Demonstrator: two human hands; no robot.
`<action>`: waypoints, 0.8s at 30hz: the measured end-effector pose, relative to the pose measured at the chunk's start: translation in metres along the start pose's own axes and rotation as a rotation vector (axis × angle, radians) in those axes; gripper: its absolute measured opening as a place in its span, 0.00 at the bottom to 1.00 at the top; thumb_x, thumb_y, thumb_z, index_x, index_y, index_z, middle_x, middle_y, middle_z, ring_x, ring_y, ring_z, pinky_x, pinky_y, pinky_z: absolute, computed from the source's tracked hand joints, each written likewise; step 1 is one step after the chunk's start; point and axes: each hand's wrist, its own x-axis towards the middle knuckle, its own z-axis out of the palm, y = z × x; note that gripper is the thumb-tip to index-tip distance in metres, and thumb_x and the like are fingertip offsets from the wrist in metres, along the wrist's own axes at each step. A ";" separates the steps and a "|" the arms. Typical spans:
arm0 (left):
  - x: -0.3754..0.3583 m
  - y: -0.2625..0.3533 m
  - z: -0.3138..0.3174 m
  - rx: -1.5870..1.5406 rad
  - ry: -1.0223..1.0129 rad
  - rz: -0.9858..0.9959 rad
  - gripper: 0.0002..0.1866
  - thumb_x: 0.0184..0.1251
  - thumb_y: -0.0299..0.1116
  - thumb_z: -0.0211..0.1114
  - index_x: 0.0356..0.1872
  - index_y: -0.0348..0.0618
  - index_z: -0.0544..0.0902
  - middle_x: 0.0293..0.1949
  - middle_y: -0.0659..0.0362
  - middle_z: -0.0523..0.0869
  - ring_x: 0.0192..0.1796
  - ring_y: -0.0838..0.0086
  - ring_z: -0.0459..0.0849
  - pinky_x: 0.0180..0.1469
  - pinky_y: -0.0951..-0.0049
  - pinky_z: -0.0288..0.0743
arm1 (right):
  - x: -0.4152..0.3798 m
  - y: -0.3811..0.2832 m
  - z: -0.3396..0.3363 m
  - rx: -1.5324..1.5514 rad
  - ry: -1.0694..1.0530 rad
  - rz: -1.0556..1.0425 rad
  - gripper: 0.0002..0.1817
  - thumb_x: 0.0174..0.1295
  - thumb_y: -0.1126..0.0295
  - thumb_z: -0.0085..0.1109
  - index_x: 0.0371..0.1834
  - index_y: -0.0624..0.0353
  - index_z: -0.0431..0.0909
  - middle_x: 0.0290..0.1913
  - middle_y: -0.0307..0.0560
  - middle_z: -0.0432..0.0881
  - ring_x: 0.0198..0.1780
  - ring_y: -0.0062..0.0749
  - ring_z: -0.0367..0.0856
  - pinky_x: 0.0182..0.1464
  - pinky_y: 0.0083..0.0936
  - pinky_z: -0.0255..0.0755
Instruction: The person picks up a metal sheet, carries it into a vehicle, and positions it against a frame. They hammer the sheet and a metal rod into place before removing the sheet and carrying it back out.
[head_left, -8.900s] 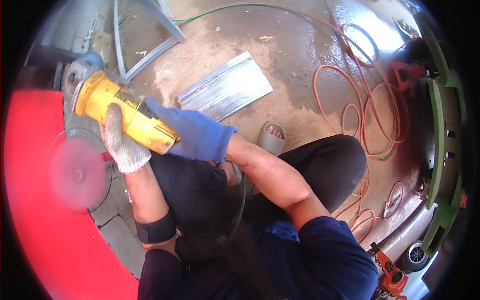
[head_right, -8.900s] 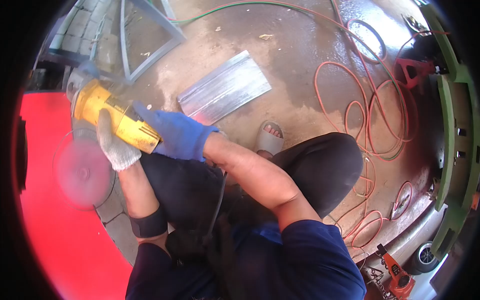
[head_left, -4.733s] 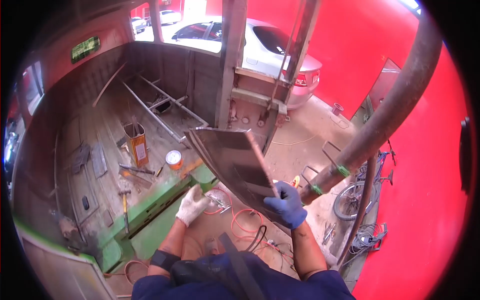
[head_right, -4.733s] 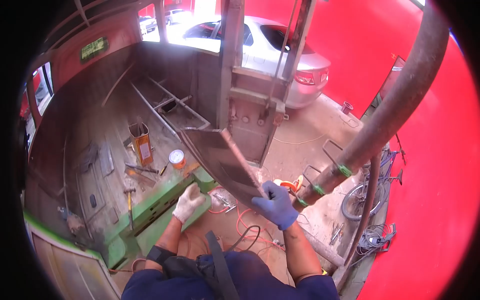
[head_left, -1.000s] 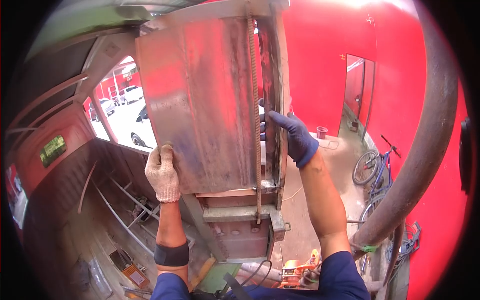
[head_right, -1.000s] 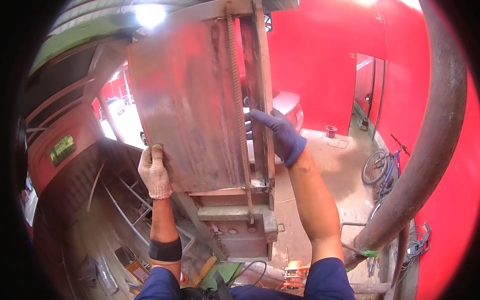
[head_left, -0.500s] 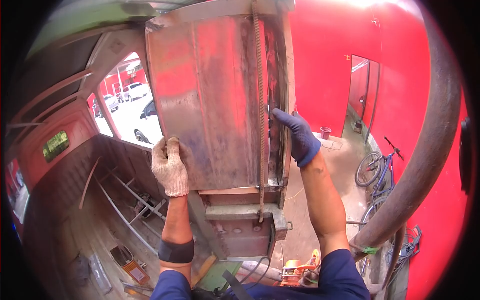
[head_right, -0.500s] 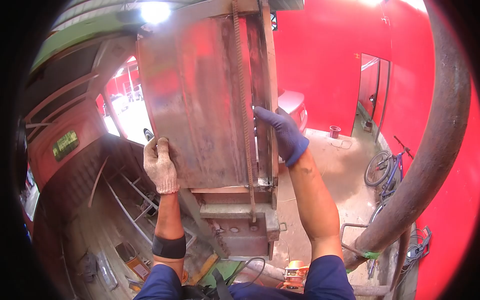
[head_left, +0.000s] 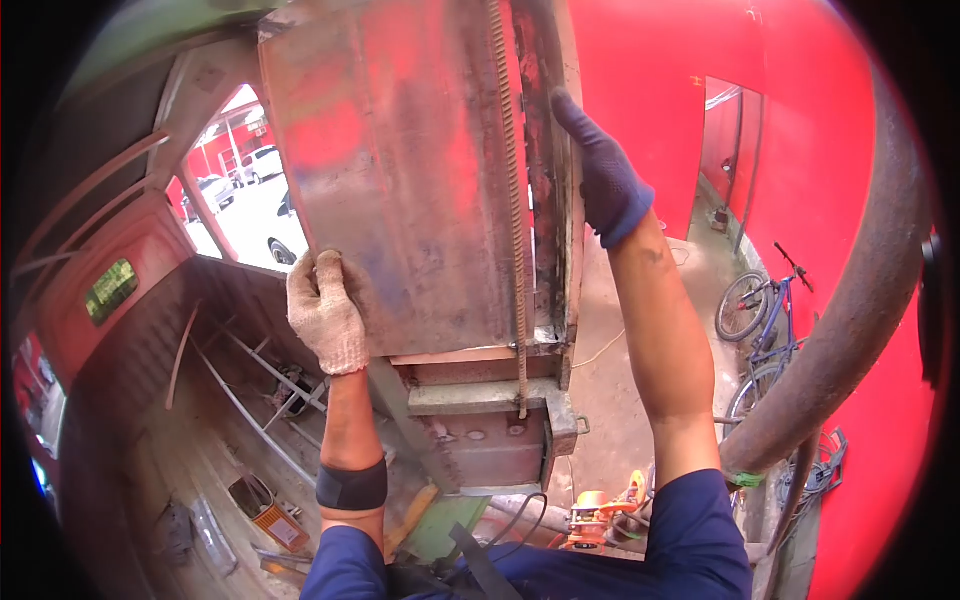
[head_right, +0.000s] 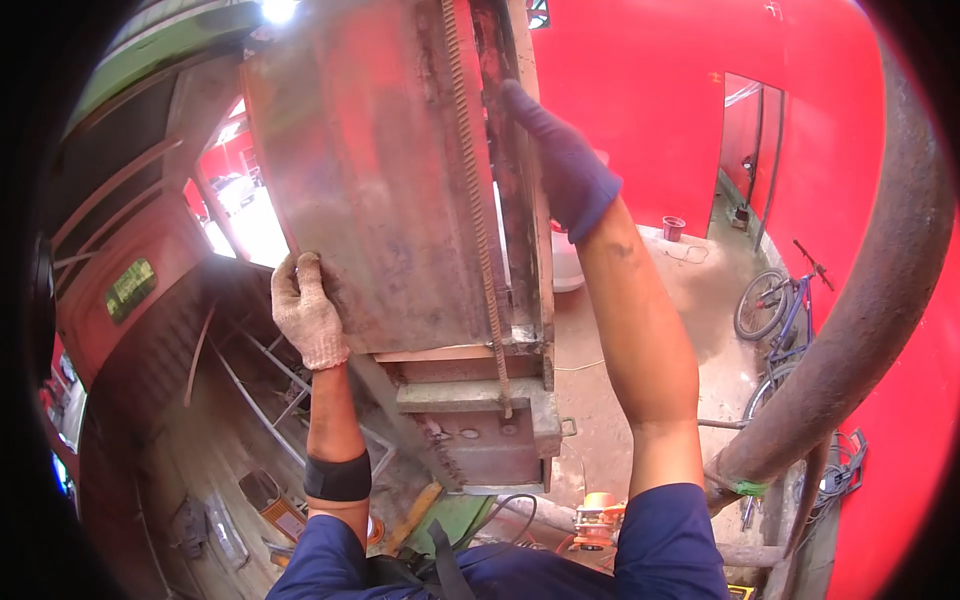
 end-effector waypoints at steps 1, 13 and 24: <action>0.000 0.000 0.002 0.045 0.010 0.033 0.12 0.75 0.33 0.68 0.49 0.35 0.85 0.39 0.62 0.87 0.40 0.81 0.81 0.44 0.78 0.76 | -0.001 -0.001 0.009 -0.062 0.068 -0.029 0.31 0.74 0.45 0.57 0.66 0.61 0.78 0.49 0.41 0.85 0.46 0.25 0.83 0.48 0.22 0.79; 0.002 -0.006 0.006 0.094 0.084 0.126 0.13 0.74 0.33 0.69 0.48 0.33 0.86 0.39 0.59 0.87 0.41 0.77 0.83 0.47 0.74 0.78 | 0.001 0.005 0.008 -0.155 0.075 -0.156 0.33 0.67 0.42 0.66 0.56 0.63 0.80 0.47 0.43 0.85 0.45 0.27 0.82 0.48 0.25 0.77; -0.013 0.002 -0.009 0.480 -0.096 0.242 0.29 0.68 0.43 0.75 0.61 0.30 0.78 0.55 0.53 0.83 0.59 0.67 0.79 0.67 0.66 0.69 | 0.011 0.004 0.005 -0.311 0.098 -0.211 0.28 0.66 0.45 0.69 0.49 0.63 0.83 0.38 0.43 0.82 0.39 0.29 0.81 0.43 0.27 0.75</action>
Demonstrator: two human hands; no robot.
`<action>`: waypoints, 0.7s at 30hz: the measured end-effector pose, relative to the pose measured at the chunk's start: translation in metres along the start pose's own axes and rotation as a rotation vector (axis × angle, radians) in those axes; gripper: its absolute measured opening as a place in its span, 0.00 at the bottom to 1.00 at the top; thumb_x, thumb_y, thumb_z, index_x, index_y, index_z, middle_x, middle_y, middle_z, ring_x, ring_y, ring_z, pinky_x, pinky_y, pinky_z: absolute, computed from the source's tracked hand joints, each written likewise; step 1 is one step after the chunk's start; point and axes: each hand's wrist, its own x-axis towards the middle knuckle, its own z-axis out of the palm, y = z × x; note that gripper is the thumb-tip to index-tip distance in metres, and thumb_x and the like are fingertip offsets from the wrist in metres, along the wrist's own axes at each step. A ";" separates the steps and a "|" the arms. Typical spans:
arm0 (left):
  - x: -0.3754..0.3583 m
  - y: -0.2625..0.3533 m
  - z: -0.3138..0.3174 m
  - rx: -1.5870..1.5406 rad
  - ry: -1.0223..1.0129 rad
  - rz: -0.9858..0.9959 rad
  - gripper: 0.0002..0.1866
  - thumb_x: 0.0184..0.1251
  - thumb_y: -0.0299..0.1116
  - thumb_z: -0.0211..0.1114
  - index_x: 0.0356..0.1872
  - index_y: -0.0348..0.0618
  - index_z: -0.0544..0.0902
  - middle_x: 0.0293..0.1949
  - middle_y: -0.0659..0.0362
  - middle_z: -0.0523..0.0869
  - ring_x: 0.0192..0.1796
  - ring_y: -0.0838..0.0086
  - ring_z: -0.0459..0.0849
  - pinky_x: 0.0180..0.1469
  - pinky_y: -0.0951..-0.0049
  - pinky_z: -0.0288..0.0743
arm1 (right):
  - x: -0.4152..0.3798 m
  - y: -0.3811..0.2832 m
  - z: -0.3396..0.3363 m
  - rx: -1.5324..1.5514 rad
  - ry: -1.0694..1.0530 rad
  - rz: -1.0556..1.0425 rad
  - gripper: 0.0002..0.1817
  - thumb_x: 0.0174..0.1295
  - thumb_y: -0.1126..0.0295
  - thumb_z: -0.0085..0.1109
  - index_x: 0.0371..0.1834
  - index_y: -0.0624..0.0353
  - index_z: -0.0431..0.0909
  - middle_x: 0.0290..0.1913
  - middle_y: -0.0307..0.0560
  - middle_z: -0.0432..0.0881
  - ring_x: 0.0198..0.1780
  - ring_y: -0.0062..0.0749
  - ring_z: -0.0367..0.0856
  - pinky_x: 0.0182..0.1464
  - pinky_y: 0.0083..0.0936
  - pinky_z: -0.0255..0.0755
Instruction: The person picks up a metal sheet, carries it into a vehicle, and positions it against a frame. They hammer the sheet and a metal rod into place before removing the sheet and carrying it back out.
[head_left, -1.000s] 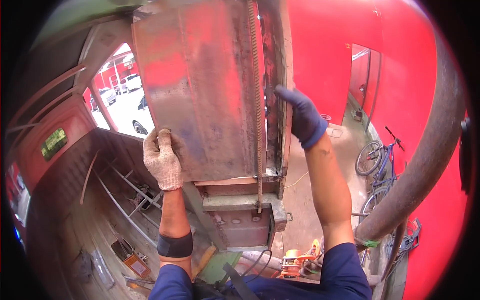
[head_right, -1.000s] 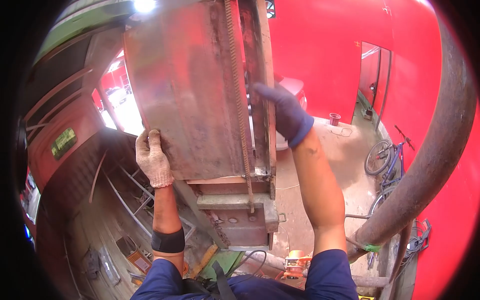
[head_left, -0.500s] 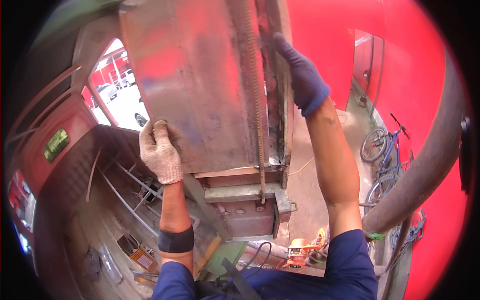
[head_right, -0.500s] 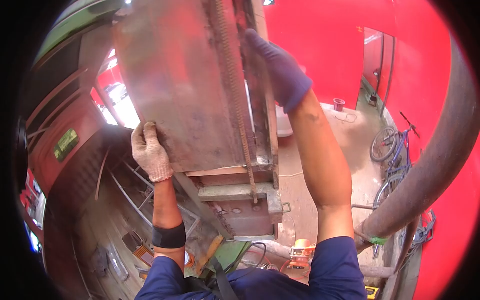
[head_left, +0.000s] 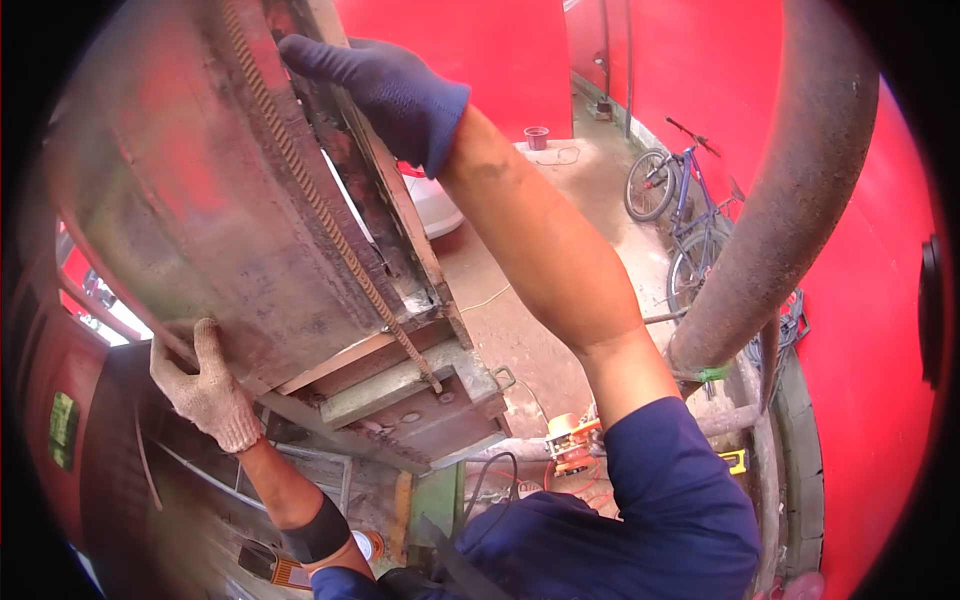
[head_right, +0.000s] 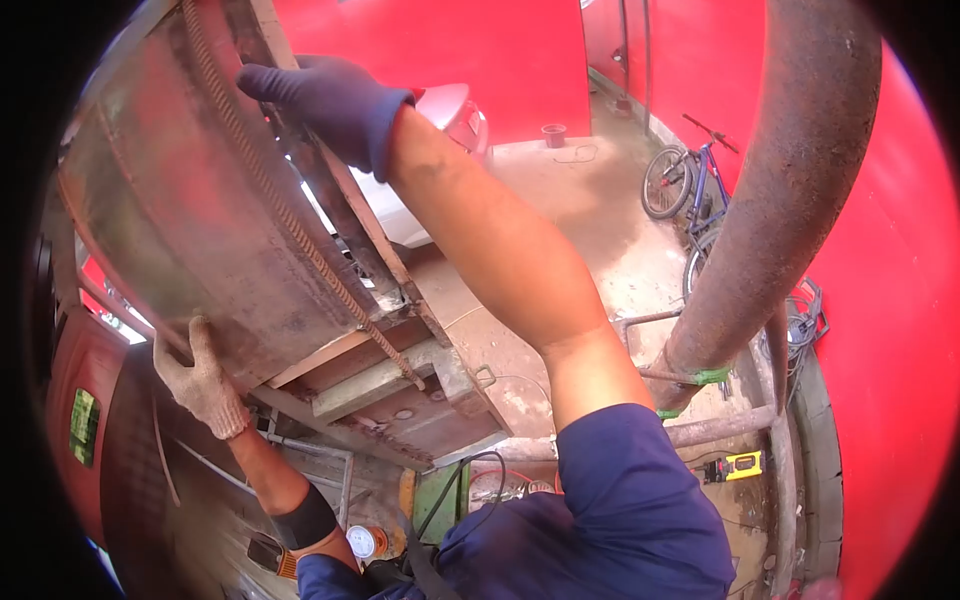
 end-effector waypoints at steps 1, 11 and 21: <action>0.000 -0.003 -0.001 -0.002 -0.006 -0.002 0.29 0.68 0.43 0.75 0.61 0.30 0.78 0.55 0.53 0.83 0.59 0.67 0.79 0.67 0.66 0.69 | 0.003 0.001 -0.002 0.029 -0.057 -0.030 0.28 0.66 0.46 0.70 0.50 0.63 0.83 0.38 0.44 0.82 0.38 0.31 0.82 0.42 0.29 0.76; 0.015 -0.021 0.003 -0.212 -0.074 -0.091 0.24 0.65 0.37 0.77 0.54 0.31 0.79 0.46 0.56 0.84 0.47 0.73 0.83 0.56 0.72 0.76 | -0.002 -0.041 0.009 -0.043 -0.064 0.022 0.32 0.66 0.47 0.69 0.60 0.66 0.81 0.48 0.51 0.85 0.44 0.32 0.82 0.49 0.30 0.75; 0.015 -0.019 0.012 -0.038 0.015 0.105 0.38 0.63 0.43 0.78 0.67 0.29 0.72 0.67 0.49 0.72 0.69 0.63 0.73 0.73 0.61 0.65 | 0.011 -0.030 0.011 -0.010 -0.116 -0.014 0.29 0.69 0.49 0.66 0.55 0.68 0.83 0.46 0.45 0.86 0.44 0.24 0.82 0.46 0.24 0.75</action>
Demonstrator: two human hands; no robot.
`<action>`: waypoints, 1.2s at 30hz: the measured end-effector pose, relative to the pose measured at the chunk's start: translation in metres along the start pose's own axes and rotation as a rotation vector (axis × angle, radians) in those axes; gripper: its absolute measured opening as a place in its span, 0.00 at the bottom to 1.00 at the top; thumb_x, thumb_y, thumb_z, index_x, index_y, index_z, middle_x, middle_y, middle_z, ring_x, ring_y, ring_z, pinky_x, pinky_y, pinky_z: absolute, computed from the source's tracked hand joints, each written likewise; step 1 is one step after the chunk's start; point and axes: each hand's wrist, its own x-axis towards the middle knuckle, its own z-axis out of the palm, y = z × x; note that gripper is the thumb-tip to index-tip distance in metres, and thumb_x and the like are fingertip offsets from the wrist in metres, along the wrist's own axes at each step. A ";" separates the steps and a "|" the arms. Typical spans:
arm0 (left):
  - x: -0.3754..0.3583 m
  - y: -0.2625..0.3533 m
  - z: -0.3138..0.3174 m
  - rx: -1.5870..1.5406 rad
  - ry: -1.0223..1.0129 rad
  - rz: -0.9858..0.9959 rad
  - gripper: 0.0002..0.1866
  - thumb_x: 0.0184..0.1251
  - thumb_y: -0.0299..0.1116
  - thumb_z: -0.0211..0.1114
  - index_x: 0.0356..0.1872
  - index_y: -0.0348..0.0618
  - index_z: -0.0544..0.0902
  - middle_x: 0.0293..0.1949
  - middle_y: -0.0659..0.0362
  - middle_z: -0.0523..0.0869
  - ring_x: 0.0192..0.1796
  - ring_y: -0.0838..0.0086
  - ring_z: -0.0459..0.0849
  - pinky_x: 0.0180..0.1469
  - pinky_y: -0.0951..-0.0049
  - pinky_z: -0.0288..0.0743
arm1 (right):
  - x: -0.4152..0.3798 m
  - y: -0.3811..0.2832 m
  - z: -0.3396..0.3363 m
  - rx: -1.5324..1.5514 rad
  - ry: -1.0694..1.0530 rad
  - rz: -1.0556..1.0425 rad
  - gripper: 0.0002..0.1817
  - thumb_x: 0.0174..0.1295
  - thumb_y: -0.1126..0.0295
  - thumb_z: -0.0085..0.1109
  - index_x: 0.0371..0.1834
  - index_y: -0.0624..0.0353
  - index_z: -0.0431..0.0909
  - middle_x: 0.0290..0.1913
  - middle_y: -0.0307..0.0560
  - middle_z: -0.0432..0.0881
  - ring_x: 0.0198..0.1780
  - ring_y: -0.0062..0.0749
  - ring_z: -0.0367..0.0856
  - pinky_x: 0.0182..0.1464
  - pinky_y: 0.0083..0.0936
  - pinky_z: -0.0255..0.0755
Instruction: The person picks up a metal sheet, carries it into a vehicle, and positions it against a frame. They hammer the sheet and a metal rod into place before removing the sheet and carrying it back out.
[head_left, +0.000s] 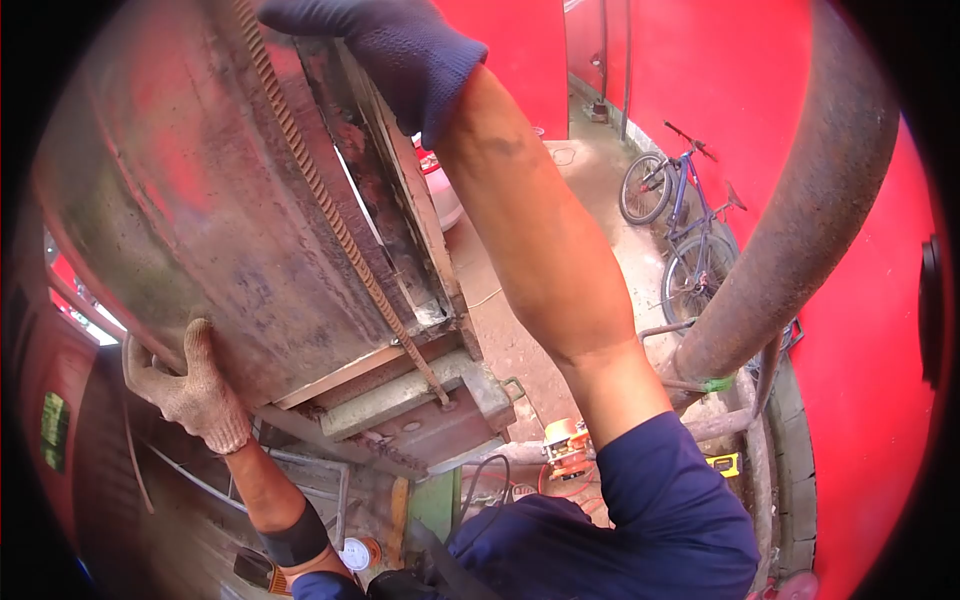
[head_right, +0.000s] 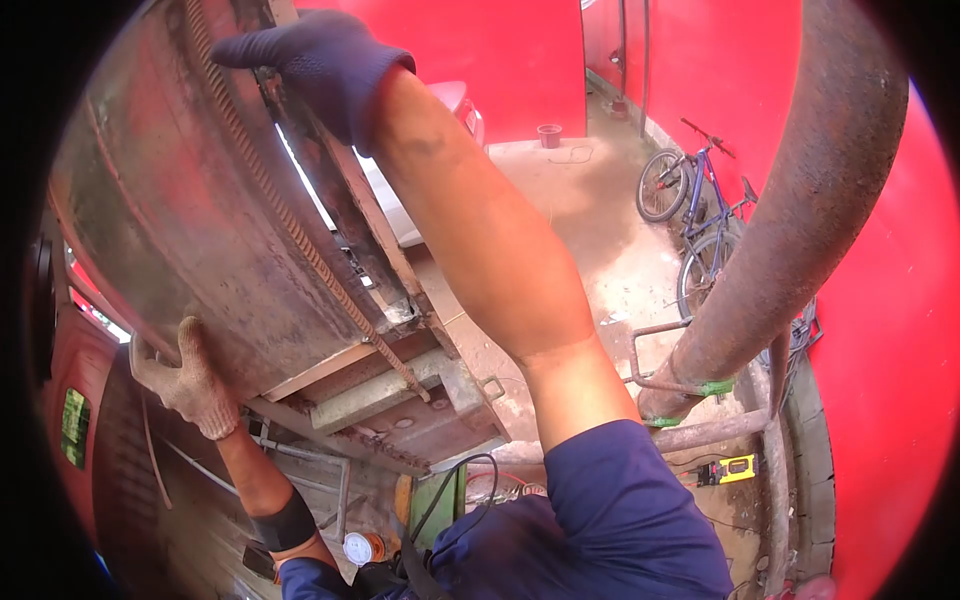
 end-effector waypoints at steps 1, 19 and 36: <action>0.001 -0.001 0.001 0.000 -0.001 -0.003 0.38 0.63 0.43 0.78 0.67 0.29 0.72 0.67 0.49 0.72 0.69 0.63 0.73 0.73 0.61 0.65 | 0.004 0.003 -0.002 -0.046 0.013 0.015 0.28 0.70 0.49 0.66 0.55 0.68 0.83 0.45 0.44 0.86 0.43 0.24 0.82 0.46 0.23 0.76; -0.001 -0.005 0.004 -0.084 -0.003 0.054 0.41 0.63 0.42 0.79 0.71 0.32 0.69 0.67 0.50 0.73 0.70 0.62 0.72 0.75 0.61 0.63 | -0.010 -0.001 0.011 0.189 0.045 -0.024 0.26 0.71 0.53 0.65 0.57 0.68 0.82 0.48 0.46 0.86 0.48 0.26 0.82 0.53 0.24 0.75; 0.010 -0.005 0.003 0.100 -0.027 0.225 0.47 0.68 0.60 0.69 0.75 0.34 0.65 0.69 0.47 0.70 0.71 0.58 0.71 0.74 0.59 0.63 | 0.005 0.015 -0.003 0.179 -0.035 0.031 0.24 0.71 0.54 0.64 0.56 0.66 0.82 0.48 0.45 0.86 0.46 0.24 0.84 0.49 0.23 0.77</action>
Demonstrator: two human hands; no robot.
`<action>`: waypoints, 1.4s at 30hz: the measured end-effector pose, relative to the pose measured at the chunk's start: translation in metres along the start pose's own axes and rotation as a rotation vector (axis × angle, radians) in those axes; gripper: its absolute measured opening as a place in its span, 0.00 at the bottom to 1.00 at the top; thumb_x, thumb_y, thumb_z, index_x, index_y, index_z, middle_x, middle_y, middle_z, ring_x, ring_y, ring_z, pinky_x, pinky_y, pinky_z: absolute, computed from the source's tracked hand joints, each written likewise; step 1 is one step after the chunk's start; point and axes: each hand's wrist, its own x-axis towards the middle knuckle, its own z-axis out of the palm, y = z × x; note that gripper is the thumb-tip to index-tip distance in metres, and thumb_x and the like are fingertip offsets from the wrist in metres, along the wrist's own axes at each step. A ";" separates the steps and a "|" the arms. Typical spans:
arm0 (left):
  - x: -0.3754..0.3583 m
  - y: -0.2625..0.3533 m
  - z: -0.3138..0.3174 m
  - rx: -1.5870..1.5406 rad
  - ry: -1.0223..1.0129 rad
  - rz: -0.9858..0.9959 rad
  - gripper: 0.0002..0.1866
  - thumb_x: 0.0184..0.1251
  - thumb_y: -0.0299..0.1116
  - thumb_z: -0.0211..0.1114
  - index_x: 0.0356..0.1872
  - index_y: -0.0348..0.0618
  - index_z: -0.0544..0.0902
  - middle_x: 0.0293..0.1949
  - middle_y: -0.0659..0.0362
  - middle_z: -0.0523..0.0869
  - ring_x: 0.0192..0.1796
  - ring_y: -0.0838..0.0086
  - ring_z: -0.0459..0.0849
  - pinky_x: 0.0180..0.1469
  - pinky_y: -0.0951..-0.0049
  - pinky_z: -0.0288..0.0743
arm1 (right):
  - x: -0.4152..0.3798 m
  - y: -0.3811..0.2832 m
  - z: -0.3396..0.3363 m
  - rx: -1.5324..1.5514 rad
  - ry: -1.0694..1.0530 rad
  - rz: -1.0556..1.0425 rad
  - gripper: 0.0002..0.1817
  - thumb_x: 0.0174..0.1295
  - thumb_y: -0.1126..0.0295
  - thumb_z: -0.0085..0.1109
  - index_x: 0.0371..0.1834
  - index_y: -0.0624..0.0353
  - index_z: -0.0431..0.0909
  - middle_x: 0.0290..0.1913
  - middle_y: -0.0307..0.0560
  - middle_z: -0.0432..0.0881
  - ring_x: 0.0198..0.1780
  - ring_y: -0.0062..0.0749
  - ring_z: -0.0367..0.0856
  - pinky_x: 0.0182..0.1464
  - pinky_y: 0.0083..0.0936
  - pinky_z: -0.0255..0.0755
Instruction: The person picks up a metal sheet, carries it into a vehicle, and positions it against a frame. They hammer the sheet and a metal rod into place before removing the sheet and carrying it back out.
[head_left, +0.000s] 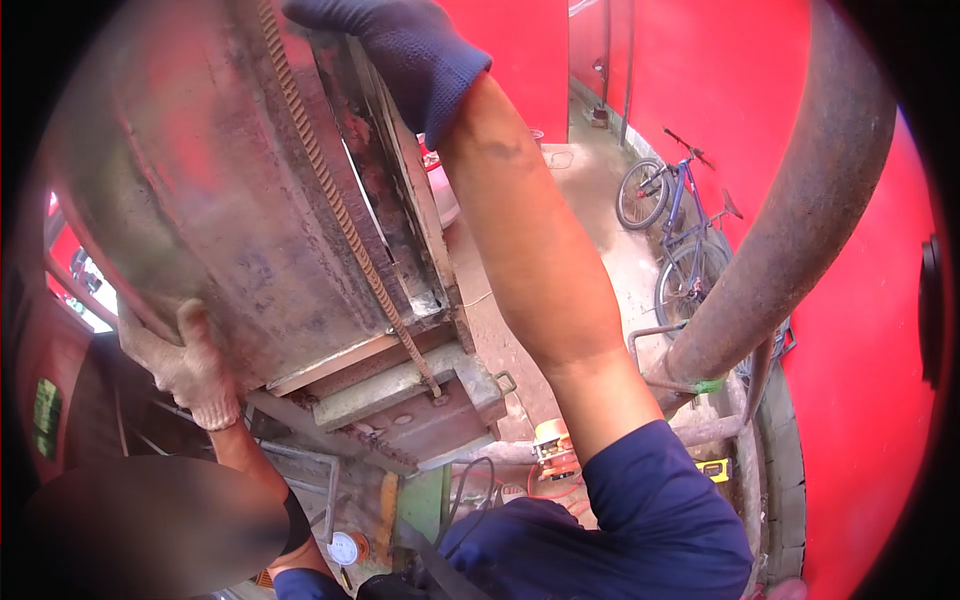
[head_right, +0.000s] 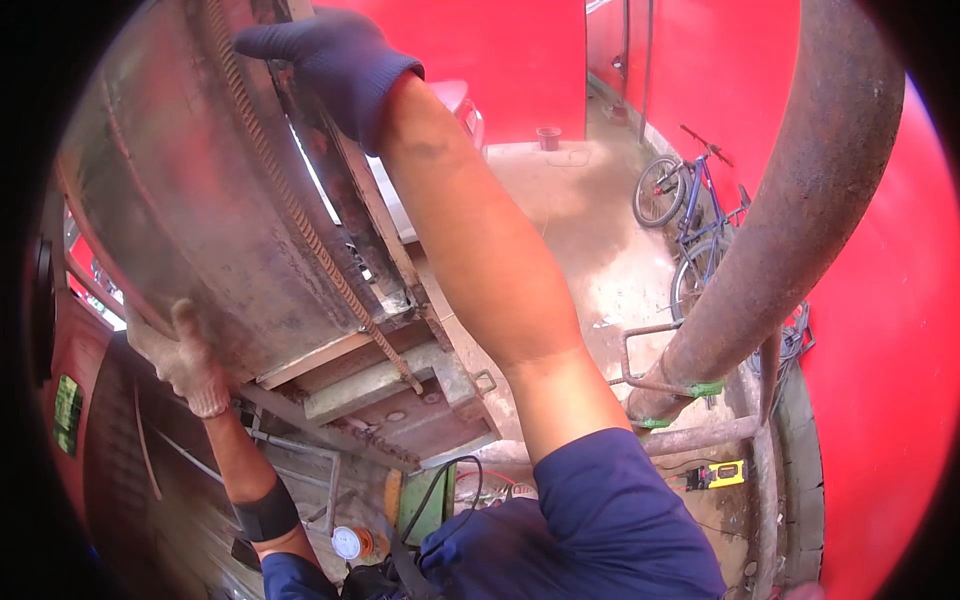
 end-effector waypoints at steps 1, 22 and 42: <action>0.001 -0.001 0.000 -0.078 -0.023 -0.027 0.49 0.67 0.63 0.68 0.76 0.35 0.63 0.71 0.46 0.68 0.74 0.55 0.68 0.75 0.57 0.60 | -0.002 -0.002 -0.001 0.052 -0.018 0.039 0.23 0.72 0.55 0.64 0.56 0.65 0.82 0.47 0.44 0.87 0.44 0.24 0.85 0.46 0.22 0.78; -0.052 -0.050 -0.086 -0.185 -0.057 -0.035 0.42 0.70 0.57 0.67 0.73 0.32 0.69 0.68 0.45 0.75 0.71 0.54 0.73 0.73 0.54 0.67 | -0.005 -0.018 -0.006 -0.201 0.256 0.263 0.12 0.65 0.61 0.67 0.42 0.59 0.86 0.32 0.41 0.88 0.27 0.28 0.86 0.29 0.24 0.80; -0.473 -0.067 -0.395 0.040 -1.173 -1.294 0.25 0.63 0.51 0.63 0.51 0.42 0.87 0.49 0.43 0.88 0.52 0.49 0.87 0.58 0.54 0.79 | 0.008 0.050 -0.032 -1.018 0.259 0.392 0.16 0.69 0.65 0.60 0.53 0.64 0.84 0.43 0.46 0.88 0.43 0.32 0.88 0.45 0.29 0.84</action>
